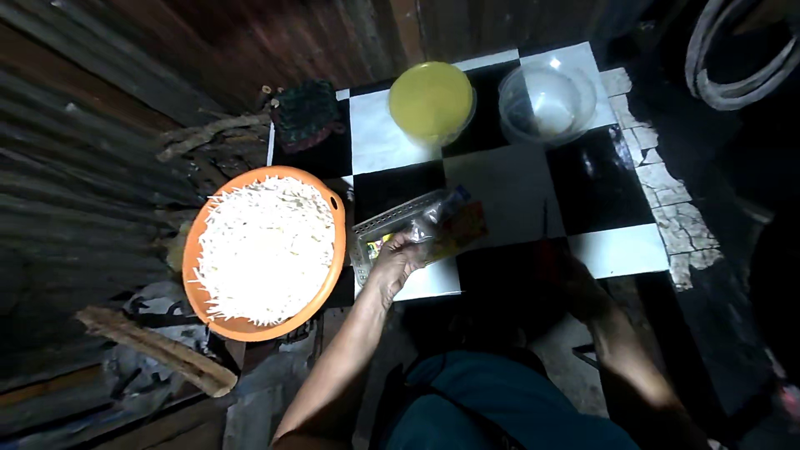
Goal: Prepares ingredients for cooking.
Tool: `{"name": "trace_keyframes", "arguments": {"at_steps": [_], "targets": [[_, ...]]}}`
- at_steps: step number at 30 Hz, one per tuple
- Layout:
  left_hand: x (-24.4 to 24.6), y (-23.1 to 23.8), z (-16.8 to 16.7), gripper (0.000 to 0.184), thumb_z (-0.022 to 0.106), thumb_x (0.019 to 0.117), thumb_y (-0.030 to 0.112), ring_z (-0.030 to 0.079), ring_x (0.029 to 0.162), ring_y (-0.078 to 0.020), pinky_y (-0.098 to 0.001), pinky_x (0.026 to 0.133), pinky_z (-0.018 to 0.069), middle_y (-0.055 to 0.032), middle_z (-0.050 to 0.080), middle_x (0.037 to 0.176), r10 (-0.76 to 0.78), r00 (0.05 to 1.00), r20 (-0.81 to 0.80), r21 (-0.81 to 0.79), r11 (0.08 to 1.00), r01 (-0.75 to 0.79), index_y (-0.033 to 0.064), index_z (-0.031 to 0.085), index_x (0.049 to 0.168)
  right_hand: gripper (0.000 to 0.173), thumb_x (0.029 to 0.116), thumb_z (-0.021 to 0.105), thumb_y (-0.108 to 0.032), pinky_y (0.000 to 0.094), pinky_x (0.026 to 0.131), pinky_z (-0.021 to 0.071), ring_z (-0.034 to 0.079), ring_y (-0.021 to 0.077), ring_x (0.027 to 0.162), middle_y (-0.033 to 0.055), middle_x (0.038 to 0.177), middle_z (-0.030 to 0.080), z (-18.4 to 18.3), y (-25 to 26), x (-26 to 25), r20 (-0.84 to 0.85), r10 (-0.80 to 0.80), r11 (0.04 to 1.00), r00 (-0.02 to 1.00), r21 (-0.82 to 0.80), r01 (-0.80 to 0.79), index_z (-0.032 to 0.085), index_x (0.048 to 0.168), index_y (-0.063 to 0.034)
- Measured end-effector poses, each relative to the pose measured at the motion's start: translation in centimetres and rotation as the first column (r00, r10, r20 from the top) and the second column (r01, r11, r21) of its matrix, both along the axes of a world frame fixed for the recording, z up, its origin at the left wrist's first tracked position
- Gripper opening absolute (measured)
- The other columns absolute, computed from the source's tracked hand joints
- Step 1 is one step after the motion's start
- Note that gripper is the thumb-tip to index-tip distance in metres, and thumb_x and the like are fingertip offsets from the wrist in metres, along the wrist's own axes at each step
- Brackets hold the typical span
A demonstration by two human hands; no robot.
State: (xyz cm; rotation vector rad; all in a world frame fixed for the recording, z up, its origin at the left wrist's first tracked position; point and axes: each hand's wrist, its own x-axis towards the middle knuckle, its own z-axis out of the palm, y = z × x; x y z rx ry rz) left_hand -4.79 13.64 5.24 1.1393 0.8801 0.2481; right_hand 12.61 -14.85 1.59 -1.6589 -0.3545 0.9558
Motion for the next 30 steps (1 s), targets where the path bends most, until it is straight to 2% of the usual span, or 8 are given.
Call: {"name": "trace_keyframes", "arguments": {"at_steps": [2,4,8,11,15,21,26,30], "targets": [[-0.5,-0.1,0.7,0.019,0.058,0.0978,-0.005,0.067,0.077,-0.0136,-0.0296,0.071,0.0594,-0.0061,0.069,0.095,0.042,0.998,0.054,0.045,0.998,-0.045,0.0034,0.062,0.114,0.047,0.1036,0.059,-0.029,0.0261,0.07,0.0585,0.066,0.0082,0.083,0.0045,0.104,0.066,0.7,2.3,-1.9,-0.039,0.128,0.99,0.991,0.068,-0.125,0.05,0.14,-0.0011],[-1.6,-0.2,1.2,0.033,0.057,0.0981,-0.005,0.068,0.086,-0.0142,-0.0317,0.078,0.0602,-0.0058,0.069,0.109,0.021,0.994,0.105,0.064,0.998,-0.028,0.0073,0.061,0.128,0.053,0.0988,0.065,-0.04,0.0229,0.063,0.0576,0.065,0.0055,0.076,-0.0013,0.098,0.067,0.5,3.3,-3.8,-0.129,0.29,0.941,0.948,0.217,-0.258,0.054,0.137,-0.0054],[-3.1,-0.5,0.3,0.03,0.056,0.0945,-0.012,0.067,0.08,-0.0132,-0.03,0.075,0.06,-0.0057,0.067,0.097,0.085,0.992,0.092,0.036,0.995,-0.088,0.0031,0.059,0.12,0.028,0.101,0.063,-0.019,0.0214,0.069,0.0578,0.066,0.0039,0.079,-0.0009,0.095,0.07,0.9,5.8,-6.3,-0.095,0.502,0.842,0.86,0.284,-0.46,0.064,0.125,-0.0048],[-4.3,-0.6,0.4,0.027,0.052,0.0959,-0.012,0.067,0.081,-0.0153,-0.0328,0.078,0.0594,-0.0071,0.068,0.099,0.149,0.976,0.161,-0.035,0.989,-0.145,0.0041,0.062,0.116,0.033,0.0996,0.065,-0.02,0.0241,0.072,0.0591,0.067,0.006,0.081,0.0015,0.098,0.071,1.1,7.1,-7.5,-0.089,0.531,0.829,0.843,0.258,-0.496,0.063,0.129,-0.0036],[-5.5,-0.2,0.2,0.04,0.051,0.0955,-0.012,0.068,0.087,-0.0173,-0.0344,0.081,0.0595,-0.0097,0.068,0.109,0.171,0.948,0.268,-0.128,0.982,-0.141,0.0053,0.061,0.13,0.057,0.0894,0.077,-0.024,0.0277,0.083,0.0609,0.07,0.0096,0.093,0.0054,0.107,0.071,-0.5,8.2,-7.8,-0.018,0.548,0.796,0.836,0.32,-0.515,0.052,0.134,0.0011],[-6.3,-0.5,0.5,0.017,0.046,0.1029,-0.001,0.069,0.085,-0.0223,-0.0401,0.08,0.0601,-0.0103,0.069,0.096,0.388,0.905,0.174,-0.331,0.889,-0.317,0.0081,0.06,0.105,0.055,0.0894,0.072,-0.013,0.0264,0.086,0.0594,0.07,0.0092,0.1,0.0062,0.119,0.07,0.4,9.0,-7.8,0.112,0.521,0.823,0.846,0.196,-0.532,0.046,0.136,0.0019],[-7.3,-1.8,0.5,0.019,0.046,0.1021,-0.004,0.072,0.091,-0.0257,-0.0392,0.079,0.0615,-0.0144,0.071,0.103,0.381,0.887,0.26,-0.315,0.902,-0.295,0.0069,0.061,0.108,0.059,0.0891,0.072,-0.012,0.0298,0.074,0.0627,0.073,0.0135,0.085,0.0081,0.106,0.072,0.3,9.6,-7.7,0.081,0.534,0.816,0.842,0.213,-0.538,0.041,0.138,0.0005],[-8.6,-2.1,-0.1,0.029,0.05,0.0946,-0.014,0.071,0.091,-0.0232,-0.0352,0.08,0.0609,-0.0149,0.07,0.103,0.391,0.878,0.278,-0.263,0.91,-0.321,0.0027,0.057,0.117,0.078,0.0859,0.079,-0.024,0.0258,0.07,0.0598,0.067,0.008,0.078,0.0026,0.097,0.066,-0.8,10.2,-7.8,0.007,0.631,0.74,0.776,0.294,-0.604,0.038,0.148,-0.0024]]}}
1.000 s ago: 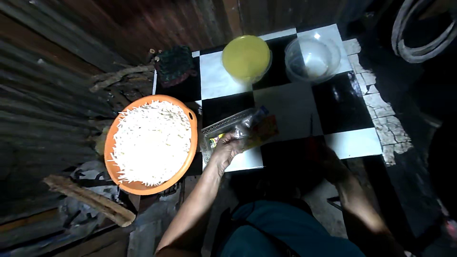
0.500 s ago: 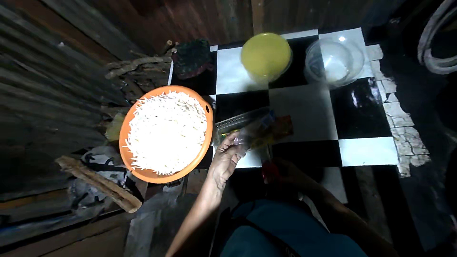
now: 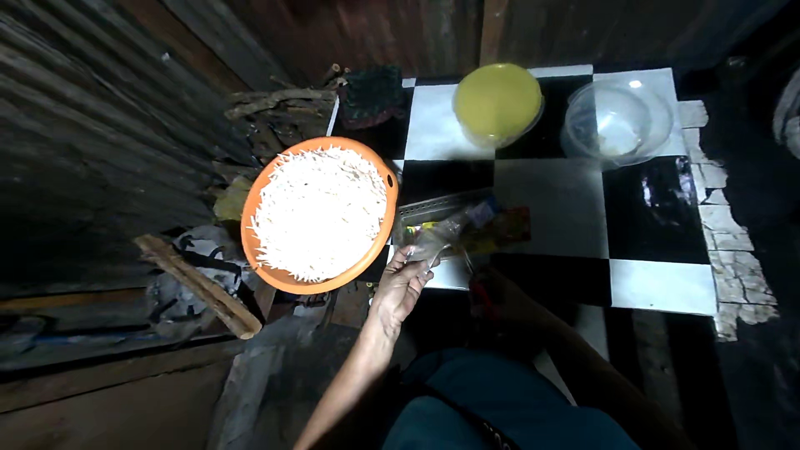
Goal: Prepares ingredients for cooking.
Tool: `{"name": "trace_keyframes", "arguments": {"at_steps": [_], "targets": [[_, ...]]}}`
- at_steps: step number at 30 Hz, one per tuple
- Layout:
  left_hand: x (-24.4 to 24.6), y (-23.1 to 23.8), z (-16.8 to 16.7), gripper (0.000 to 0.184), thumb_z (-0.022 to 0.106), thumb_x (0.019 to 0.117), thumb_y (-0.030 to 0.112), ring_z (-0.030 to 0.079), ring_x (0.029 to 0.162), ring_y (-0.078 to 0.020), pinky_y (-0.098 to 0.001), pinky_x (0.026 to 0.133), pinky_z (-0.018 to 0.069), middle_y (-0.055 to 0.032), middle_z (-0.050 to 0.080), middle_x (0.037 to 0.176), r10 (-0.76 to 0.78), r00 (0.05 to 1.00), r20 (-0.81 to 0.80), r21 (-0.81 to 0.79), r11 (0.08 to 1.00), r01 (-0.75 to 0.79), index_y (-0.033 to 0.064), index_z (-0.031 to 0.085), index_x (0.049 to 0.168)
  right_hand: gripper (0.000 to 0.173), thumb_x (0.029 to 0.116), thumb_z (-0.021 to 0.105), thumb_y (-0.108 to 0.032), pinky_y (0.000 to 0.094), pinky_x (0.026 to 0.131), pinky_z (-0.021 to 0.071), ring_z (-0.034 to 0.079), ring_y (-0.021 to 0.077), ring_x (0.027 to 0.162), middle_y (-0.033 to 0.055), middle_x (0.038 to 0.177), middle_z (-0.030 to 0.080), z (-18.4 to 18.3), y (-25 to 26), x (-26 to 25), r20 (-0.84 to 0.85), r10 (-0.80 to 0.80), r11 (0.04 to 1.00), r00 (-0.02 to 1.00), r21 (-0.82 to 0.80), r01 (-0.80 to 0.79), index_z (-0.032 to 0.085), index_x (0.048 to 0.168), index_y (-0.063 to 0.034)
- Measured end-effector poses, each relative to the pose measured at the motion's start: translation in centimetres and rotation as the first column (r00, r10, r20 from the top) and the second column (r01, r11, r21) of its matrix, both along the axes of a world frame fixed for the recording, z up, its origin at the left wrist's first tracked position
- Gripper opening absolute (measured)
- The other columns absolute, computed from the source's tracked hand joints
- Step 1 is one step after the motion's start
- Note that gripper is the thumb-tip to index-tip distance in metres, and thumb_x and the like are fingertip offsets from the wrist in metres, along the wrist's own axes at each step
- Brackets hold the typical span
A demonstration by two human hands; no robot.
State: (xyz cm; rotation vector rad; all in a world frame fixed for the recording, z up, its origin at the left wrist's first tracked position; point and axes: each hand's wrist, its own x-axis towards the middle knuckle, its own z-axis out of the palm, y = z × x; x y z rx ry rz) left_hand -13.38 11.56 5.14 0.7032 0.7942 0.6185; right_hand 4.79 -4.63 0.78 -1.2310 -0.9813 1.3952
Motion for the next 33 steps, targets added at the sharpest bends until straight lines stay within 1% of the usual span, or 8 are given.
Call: {"name": "trace_keyframes", "arguments": {"at_steps": [2,5,9,15,20,25,29,33], "targets": [[-0.3,-0.4,-0.1,0.029,0.05,0.0942,-0.015,0.072,0.091,-0.0234,-0.035,0.08,0.0614,-0.0149,0.071,0.104,0.02,1.0,-0.011,-0.014,1.0,-0.02,0.0014,0.057,0.117,0.07,0.0883,0.076,-0.027,0.0218,0.067,0.0569,0.063,0.0042,0.073,-0.0023,0.09,0.062,-0.1,0.2,-0.3,-0.07,0.066,0.998,0.995,-0.005,-0.067,0.042,0.145,-0.0025],[-0.8,-1.1,-0.5,0.028,0.049,0.0946,-0.015,0.071,0.091,-0.0225,-0.0353,0.082,0.0611,-0.0133,0.07,0.103,0.02,1.0,-0.004,-0.013,1.0,-0.02,0.0011,0.056,0.117,0.054,0.0952,0.067,-0.029,0.021,0.068,0.0544,0.062,0.0038,0.074,-0.0013,0.089,0.063,-0.5,0.3,-0.6,-0.043,0.155,0.987,0.987,-0.026,-0.156,0.049,0.139,-0.0024],[-1.4,-2.2,-1.3,0.029,0.055,0.0915,-0.015,0.071,0.086,-0.0185,-0.0344,0.081,0.061,-0.0097,0.071,0.1,-0.023,0.997,-0.07,0.087,0.996,0.029,0.0006,0.057,0.116,0.058,0.0955,0.068,-0.039,0.0216,0.07,0.0539,0.061,0.0039,0.079,0.0012,0.095,0.064,0.4,1.4,-1.1,0.063,0.221,0.975,0.973,-0.048,-0.219,0.053,0.138,-0.0034],[-2.5,-2.7,-1.9,0.028,0.055,0.0904,-0.016,0.07,0.084,-0.0172,-0.0323,0.08,0.0602,-0.0092,0.07,0.096,0.029,0.996,-0.084,0.095,0.995,-0.021,0.0012,0.058,0.112,0.05,0.0993,0.065,-0.035,0.0213,0.071,0.0525,0.059,0.0039,0.077,0.0039,0.096,0.065,1.8,3.9,-1.0,0.232,0.191,0.981,0.954,-0.042,-0.187,0.058,0.136,-0.0018],[-3.4,-2.8,-2.2,0.036,0.055,0.0922,-0.014,0.069,0.084,-0.0154,-0.031,0.08,0.0591,-0.0087,0.07,0.101,0.015,0.999,-0.031,0.096,0.995,-0.012,0.0028,0.056,0.124,0.045,0.0988,0.066,-0.035,0.0194,0.066,0.0518,0.058,0.0017,0.072,0.0005,0.092,0.064,2.5,4.2,-1.5,0.239,0.208,0.977,0.949,-0.001,-0.214,0.061,0.133,-0.0063],[-3.9,-2.7,-1.9,0.021,0.049,0.0991,-0.008,0.071,0.082,-0.015,-0.0299,0.076,0.0602,-0.0081,0.073,0.096,0.054,0.998,0.016,0.1,0.993,-0.055,0.0026,0.064,0.11,0.043,0.1003,0.065,-0.031,0.0174,0.067,0.0511,0.057,0.0004,0.073,0.0009,0.093,0.063,2.8,4.8,-1.7,0.22,0.178,0.984,0.959,-0.013,-0.179,0.06,0.132,-0.0025],[-4.2,-2.3,-1.4,0.027,0.052,0.0957,-0.012,0.072,0.085,-0.018,-0.0311,0.078,0.0611,-0.0114,0.074,0.099,0.041,0.998,0.041,0.122,0.991,-0.045,0.0011,0.064,0.116,0.033,0.1003,0.064,-0.024,0.0174,0.063,0.0515,0.057,0.0006,0.068,-0.0008,0.087,0.064,3.3,5.2,-1.7,0.154,0.129,0.99,0.98,0.044,-0.137,0.064,0.124,-0.0022],[-4.2,-2.1,-0.8,0.025,0.054,0.0962,-0.009,0.074,0.083,-0.0198,-0.0319,0.076,0.0618,-0.0137,0.075,0.098,0.039,0.997,0.063,0.151,0.987,-0.048,0.0008,0.065,0.116,0.037,0.0992,0.066,-0.03,0.0193,0.063,0.0524,0.058,0.002,0.067,-0.0004,0.085,0.064,3.6,5.5,-1.6,0.183,0.118,0.988,0.976,0.078,-0.134,0.064,0.125,-0.0032]]}}
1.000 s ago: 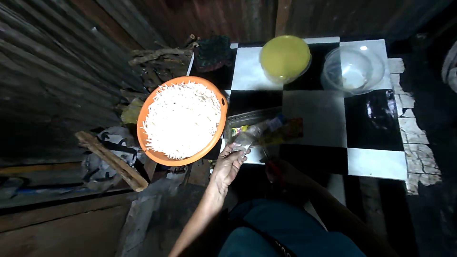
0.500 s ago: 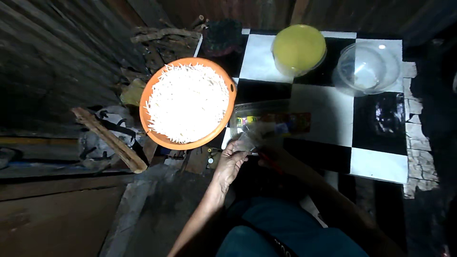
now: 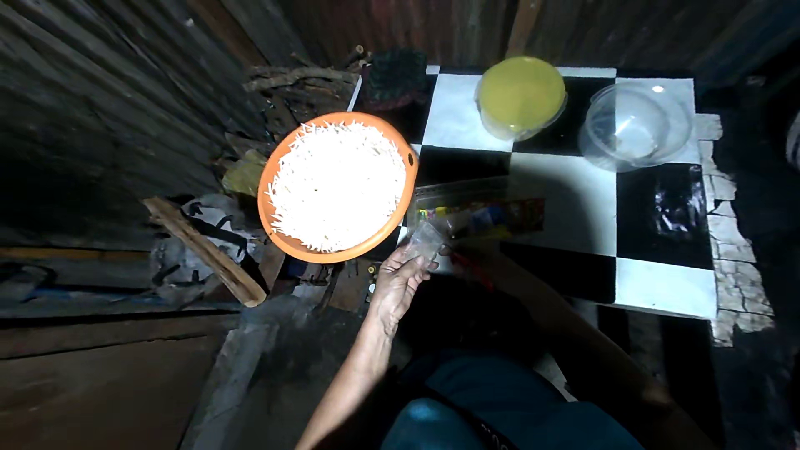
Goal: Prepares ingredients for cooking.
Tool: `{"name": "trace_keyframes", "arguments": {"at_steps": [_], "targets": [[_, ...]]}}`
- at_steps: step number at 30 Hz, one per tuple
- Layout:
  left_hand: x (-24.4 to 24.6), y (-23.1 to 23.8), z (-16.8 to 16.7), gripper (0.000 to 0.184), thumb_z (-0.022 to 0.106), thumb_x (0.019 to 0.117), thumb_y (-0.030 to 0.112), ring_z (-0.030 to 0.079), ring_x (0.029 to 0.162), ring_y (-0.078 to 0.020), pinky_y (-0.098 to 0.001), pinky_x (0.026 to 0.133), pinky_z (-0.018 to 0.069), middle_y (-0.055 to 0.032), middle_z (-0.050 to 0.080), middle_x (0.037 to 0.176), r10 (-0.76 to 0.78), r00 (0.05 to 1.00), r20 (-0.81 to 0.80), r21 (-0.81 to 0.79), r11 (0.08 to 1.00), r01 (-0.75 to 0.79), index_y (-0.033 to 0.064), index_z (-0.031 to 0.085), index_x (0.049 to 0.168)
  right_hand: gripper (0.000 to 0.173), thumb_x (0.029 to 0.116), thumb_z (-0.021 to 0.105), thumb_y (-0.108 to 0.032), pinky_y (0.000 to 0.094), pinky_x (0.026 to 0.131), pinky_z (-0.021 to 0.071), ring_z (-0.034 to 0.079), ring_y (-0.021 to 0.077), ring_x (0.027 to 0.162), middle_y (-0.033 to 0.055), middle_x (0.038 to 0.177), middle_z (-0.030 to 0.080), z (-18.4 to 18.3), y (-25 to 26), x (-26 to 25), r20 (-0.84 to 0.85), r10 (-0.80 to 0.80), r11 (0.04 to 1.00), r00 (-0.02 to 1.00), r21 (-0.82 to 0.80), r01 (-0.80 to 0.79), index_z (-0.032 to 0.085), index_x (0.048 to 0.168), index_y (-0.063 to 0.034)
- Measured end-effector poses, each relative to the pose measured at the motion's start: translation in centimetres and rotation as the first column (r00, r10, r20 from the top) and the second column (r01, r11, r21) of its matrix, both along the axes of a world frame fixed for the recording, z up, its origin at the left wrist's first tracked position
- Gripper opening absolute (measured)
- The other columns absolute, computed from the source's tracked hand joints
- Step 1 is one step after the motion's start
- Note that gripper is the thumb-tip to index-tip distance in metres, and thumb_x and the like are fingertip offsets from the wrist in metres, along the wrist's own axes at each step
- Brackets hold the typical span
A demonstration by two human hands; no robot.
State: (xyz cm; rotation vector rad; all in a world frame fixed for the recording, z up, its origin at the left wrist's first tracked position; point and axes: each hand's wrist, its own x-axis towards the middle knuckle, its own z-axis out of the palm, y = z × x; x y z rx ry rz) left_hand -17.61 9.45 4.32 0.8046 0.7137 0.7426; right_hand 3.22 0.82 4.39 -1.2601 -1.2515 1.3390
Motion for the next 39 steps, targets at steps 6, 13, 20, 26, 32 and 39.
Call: {"name": "trace_keyframes", "arguments": {"at_steps": [6,13,20,26,32,39], "targets": [[-0.4,1.1,0.1,0.031,0.065,0.0953,0.008,0.073,0.101,-0.0267,-0.0388,0.088,0.0598,-0.019,0.073,0.114,-0.111,0.992,0.055,0.099,0.99,0.105,0.0032,0.063,0.126,0.033,0.1004,0.066,-0.026,0.0204,0.067,0.0539,0.06,0.0025,0.071,0.0017,0.088,0.066,1.7,0.1,0.3,0.124,0.003,1.0,0.992,0.005,-0.003,0.066,0.123,-0.0019],[0.6,1.2,0.4,0.022,0.053,0.1033,0.016,0.073,0.098,-0.0266,-0.0396,0.088,0.0598,-0.0174,0.073,0.111,-0.096,0.992,0.087,0.076,0.993,0.089,0.0056,0.063,0.12,0.04,0.0988,0.069,-0.031,0.0298,0.077,0.0558,0.064,0.0108,0.08,0.0088,0.097,0.07,1.6,0.1,0.9,0.248,-0.04,0.999,0.968,0.013,0.038,0.066,0.128,-0.0033],[3.0,2.0,1.3,0.046,0.056,0.1018,0.045,0.072,0.098,-0.0244,-0.0405,0.084,0.0608,-0.0125,0.071,0.115,-0.117,0.992,0.04,0.106,0.988,0.112,0.0093,0.055,0.131,0.045,0.0964,0.071,-0.04,0.0371,0.079,0.0559,0.065,0.016,0.081,0.0107,0.094,0.07,0.9,0.0,1.5,0.38,-0.103,0.995,0.919,0.035,0.097,0.069,0.124,-0.0036],[4.1,2.7,2.8,0.038,0.046,0.1082,0.038,0.07,0.091,-0.0182,-0.0351,0.075,0.0617,-0.0082,0.069,0.115,-0.052,0.989,-0.137,0.178,0.981,0.076,0.0089,0.059,0.13,0.047,0.0945,0.072,-0.044,0.0368,0.076,0.055,0.063,0.0144,0.077,0.0086,0.09,0.069,1.4,-0.3,1.7,0.365,-0.096,0.995,0.926,0.02,0.095,0.07,0.12,-0.0044],[4.9,2.3,2.3,0.014,0.051,0.1056,0.007,0.07,0.074,-0.015,-0.0302,0.068,0.0622,-0.0074,0.07,0.096,0.148,0.968,-0.203,0.06,0.989,-0.138,0.0034,0.062,0.114,0.046,0.0968,0.071,-0.038,0.0281,0.072,0.052,0.058,0.009,0.074,0.0068,0.089,0.066,0.2,-0.8,2.3,0.233,-0.056,0.995,0.971,-0.067,0.074,0.067,0.124,-0.0018],[5.3,1.4,1.4,0.012,0.052,0.1007,-0.005,0.072,0.08,-0.0215,-0.0363,0.075,0.0631,-0.012,0.07,0.095,0.058,0.981,-0.186,0.016,0.998,-0.055,0.0004,0.059,0.108,0.04,0.0985,0.068,-0.031,0.0198,0.06,0.0517,0.059,0.0036,0.063,0.0005,0.081,0.065,-0.6,-0.4,2.7,-0.087,-0.136,0.987,0.987,-0.097,0.127,0.063,0.125,-0.0013]]}}
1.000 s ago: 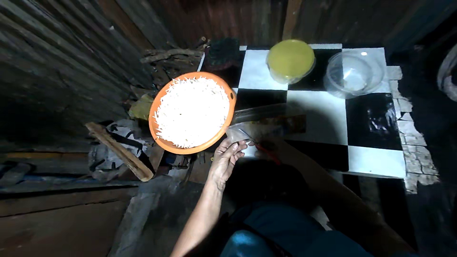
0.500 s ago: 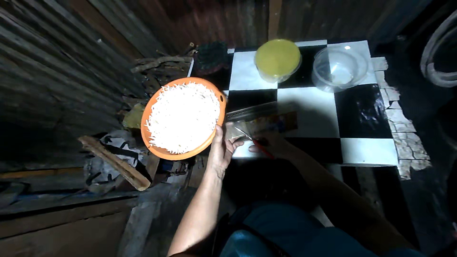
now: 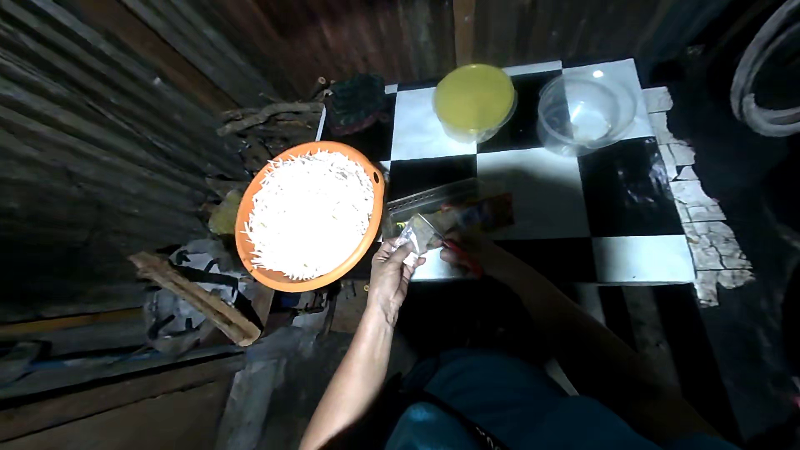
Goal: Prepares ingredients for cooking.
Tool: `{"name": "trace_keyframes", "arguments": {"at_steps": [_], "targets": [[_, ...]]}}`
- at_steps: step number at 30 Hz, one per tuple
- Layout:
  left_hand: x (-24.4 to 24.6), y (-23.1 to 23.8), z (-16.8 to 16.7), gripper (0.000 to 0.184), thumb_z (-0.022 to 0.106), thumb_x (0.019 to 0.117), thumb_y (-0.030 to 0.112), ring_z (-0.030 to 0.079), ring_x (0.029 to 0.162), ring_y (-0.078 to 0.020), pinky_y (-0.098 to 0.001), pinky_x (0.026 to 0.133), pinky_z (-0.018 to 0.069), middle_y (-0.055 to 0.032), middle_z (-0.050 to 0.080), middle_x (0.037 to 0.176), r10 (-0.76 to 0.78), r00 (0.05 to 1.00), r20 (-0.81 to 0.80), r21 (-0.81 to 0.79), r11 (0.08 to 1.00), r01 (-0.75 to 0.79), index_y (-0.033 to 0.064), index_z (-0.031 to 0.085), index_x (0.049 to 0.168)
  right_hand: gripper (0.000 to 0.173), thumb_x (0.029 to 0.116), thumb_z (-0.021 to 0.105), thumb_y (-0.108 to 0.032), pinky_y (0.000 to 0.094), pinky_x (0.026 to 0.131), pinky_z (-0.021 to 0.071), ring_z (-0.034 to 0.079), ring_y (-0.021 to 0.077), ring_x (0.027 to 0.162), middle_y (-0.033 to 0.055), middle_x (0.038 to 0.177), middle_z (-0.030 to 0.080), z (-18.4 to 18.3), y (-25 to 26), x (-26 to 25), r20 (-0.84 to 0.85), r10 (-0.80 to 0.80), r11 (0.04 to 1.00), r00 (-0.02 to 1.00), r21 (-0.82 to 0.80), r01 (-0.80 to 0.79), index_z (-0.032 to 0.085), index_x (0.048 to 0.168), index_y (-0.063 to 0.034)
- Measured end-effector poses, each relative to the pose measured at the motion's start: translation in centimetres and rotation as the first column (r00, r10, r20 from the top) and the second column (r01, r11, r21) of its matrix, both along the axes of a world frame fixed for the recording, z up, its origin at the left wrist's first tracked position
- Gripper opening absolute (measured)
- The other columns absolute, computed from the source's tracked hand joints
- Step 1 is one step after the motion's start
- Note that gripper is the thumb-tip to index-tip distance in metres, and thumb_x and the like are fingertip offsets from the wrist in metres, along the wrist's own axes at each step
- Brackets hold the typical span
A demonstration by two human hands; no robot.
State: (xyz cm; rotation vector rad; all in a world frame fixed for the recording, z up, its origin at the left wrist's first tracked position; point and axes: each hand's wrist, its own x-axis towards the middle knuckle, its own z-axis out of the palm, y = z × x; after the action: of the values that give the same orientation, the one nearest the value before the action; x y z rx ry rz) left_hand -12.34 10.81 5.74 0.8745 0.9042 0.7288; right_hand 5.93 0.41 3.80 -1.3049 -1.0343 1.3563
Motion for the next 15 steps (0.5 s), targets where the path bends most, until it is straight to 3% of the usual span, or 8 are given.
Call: {"name": "trace_keyframes", "arguments": {"at_steps": [2,6,10,13,15], "targets": [[0.0,-0.1,-0.2,0.014,0.051,0.0991,-0.008,0.073,0.081,-0.0236,-0.0376,0.076,0.0632,-0.0135,0.071,0.096,-0.027,0.999,0.032,0.002,1.0,0.027,0.0005,0.059,0.107,0.036,0.0979,0.068,-0.032,0.0186,0.058,0.0508,0.057,0.0021,0.062,-0.0005,0.079,0.064,0.3,0.1,0.2,0.062,0.023,0.998,0.998,0.056,-0.026,0.066,0.118,-0.0029],[-0.2,0.4,-0.9,0.016,0.056,0.096,-0.009,0.073,0.08,-0.022,-0.0386,0.078,0.063,-0.0108,0.073,0.091,-0.102,0.992,0.074,0.073,0.993,0.097,0.0041,0.063,0.1,0.038,0.0952,0.073,-0.034,0.0204,0.065,0.0517,0.058,0.0028,0.071,0.0024,0.09,0.067,1.8,-0.3,0.7,0.253,0.009,0.991,0.967,0.129,-0.043,0.068,0.12,-0.0054],[-0.1,0.4,-2.3,0.015,0.058,0.0949,-0.01,0.071,0.077,-0.0183,-0.0361,0.078,0.0624,-0.0074,0.072,0.088,-0.145,0.989,0.039,0.079,0.987,0.141,0.0036,0.065,0.094,0.038,0.0943,0.075,-0.031,0.0316,0.078,0.055,0.064,0.0128,0.082,0.0101,0.095,0.07,2.5,-0.2,1.2,0.407,0.02,0.995,0.913,0.078,-0.057,0.07,0.118,-0.0016],[0.0,0.2,-1.8,0.018,0.058,0.0924,-0.012,0.073,0.077,-0.0174,-0.0341,0.077,0.0627,-0.0073,0.074,0.086,-0.159,0.986,0.05,0.122,0.981,0.152,0.0046,0.065,0.092,0.038,0.0933,0.076,-0.03,0.0295,0.076,0.0566,0.065,0.0106,0.081,0.0083,0.095,0.071,3.1,-0.2,1.6,0.401,0.016,0.99,0.916,0.125,-0.072,0.071,0.119,-0.0028],[-0.2,0.3,-1.9,0.02,0.06,0.0912,-0.013,0.073,0.079,-0.0168,-0.0344,0.079,0.0625,-0.0065,0.074,0.089,-0.193,0.981,0.032,0.141,0.972,0.187,0.0038,0.066,0.1,0.038,0.0931,0.076,-0.033,0.0308,0.073,0.0563,0.064,0.0115,0.077,0.0085,0.09,0.071,2.7,0.0,1.7,0.439,0.037,0.986,0.898,0.129,-0.103,0.072,0.115,-0.0024]]}}
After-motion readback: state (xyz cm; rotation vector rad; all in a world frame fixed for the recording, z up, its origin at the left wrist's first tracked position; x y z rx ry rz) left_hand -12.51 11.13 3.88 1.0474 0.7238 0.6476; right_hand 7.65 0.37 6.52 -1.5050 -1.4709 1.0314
